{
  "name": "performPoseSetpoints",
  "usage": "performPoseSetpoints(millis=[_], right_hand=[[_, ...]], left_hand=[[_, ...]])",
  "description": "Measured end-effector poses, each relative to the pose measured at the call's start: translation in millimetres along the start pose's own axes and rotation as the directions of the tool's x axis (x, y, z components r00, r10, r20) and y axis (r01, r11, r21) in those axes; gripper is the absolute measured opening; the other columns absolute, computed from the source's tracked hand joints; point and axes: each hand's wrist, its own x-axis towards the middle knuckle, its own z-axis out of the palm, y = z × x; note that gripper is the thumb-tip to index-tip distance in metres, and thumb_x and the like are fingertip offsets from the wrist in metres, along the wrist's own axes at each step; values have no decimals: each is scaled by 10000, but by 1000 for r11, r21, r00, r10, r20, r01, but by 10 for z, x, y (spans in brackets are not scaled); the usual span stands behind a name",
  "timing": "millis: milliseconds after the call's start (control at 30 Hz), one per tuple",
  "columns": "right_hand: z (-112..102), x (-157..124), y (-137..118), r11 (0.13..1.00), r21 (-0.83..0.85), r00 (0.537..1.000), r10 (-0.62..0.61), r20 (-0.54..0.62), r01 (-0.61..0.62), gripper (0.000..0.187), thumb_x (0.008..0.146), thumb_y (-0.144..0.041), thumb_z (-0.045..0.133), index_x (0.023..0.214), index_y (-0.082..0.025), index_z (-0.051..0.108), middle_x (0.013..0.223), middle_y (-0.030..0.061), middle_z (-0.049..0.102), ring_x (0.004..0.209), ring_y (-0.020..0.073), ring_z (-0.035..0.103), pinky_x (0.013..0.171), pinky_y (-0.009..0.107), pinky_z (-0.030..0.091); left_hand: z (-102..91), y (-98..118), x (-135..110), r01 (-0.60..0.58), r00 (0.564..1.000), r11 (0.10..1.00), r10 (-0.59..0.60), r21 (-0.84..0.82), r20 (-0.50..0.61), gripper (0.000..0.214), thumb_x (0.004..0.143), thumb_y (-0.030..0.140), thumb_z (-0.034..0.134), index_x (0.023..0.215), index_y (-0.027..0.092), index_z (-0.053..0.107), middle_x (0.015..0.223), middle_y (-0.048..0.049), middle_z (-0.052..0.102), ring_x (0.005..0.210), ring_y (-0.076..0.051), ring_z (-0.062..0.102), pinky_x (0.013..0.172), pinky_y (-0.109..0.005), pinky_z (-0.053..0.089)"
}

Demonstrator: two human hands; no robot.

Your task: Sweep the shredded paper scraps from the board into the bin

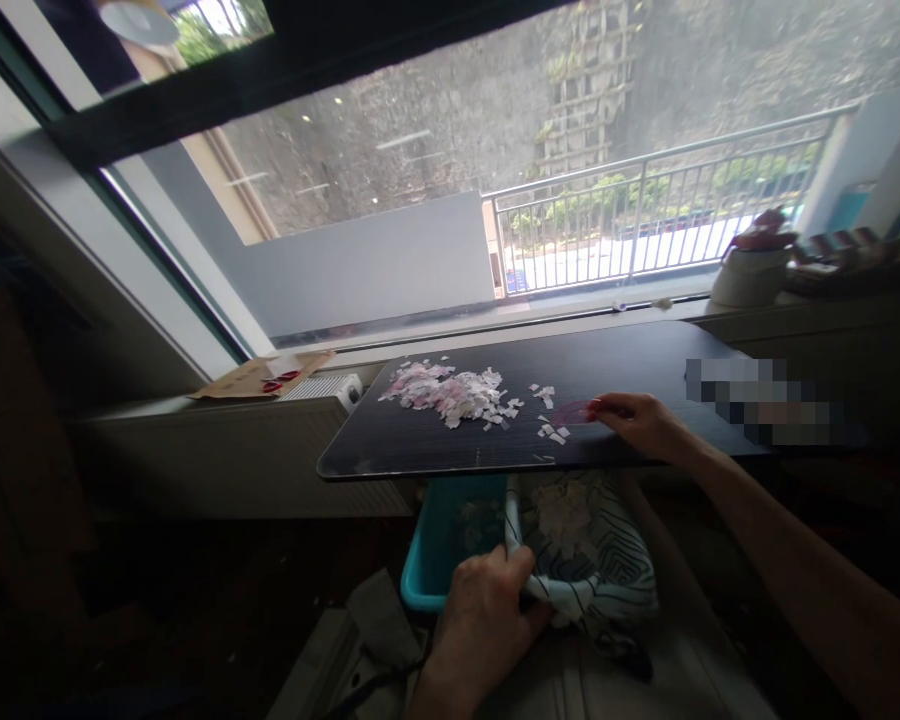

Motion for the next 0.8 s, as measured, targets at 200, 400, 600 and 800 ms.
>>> performPoseSetpoints(millis=[200,400,600,800], right_hand=[[162,193,13,1000,-11,1000,-14,-11,14,277,784,-364,557,917,-194,731,867,42,750,801,219,669,802,357,515],[-55,-95,-74,1000,10,996,3,87,-4,249,776,-347,558,882,-200,728,858,26,751,811,215,680,806,340,520],[-80,-124,-65,996,-89,1000,-3,-9,3,253,787,-384,561,869,-212,729,851,22,748,778,212,667,770,330,521],[-123,-244,-105,997,-82,998,1,59,4,243,795,-366,558,881,-214,727,857,21,746,785,208,667,759,317,520]], left_hand=[[47,-43,-9,-9,1000,1000,8,-25,-22,134,770,316,625,864,240,564,879,20,637,816,-177,596,654,-260,344],[51,-44,2,-9,1000,1000,9,-10,-8,150,775,344,628,867,241,569,879,7,628,815,-184,592,658,-267,346],[51,-48,-6,-16,1000,1000,16,-18,-22,150,776,347,629,858,242,561,871,18,626,806,-175,590,646,-264,338],[47,-51,-4,-18,1000,1000,18,-4,-16,147,761,330,636,848,242,556,857,19,626,799,-177,592,638,-262,336]])
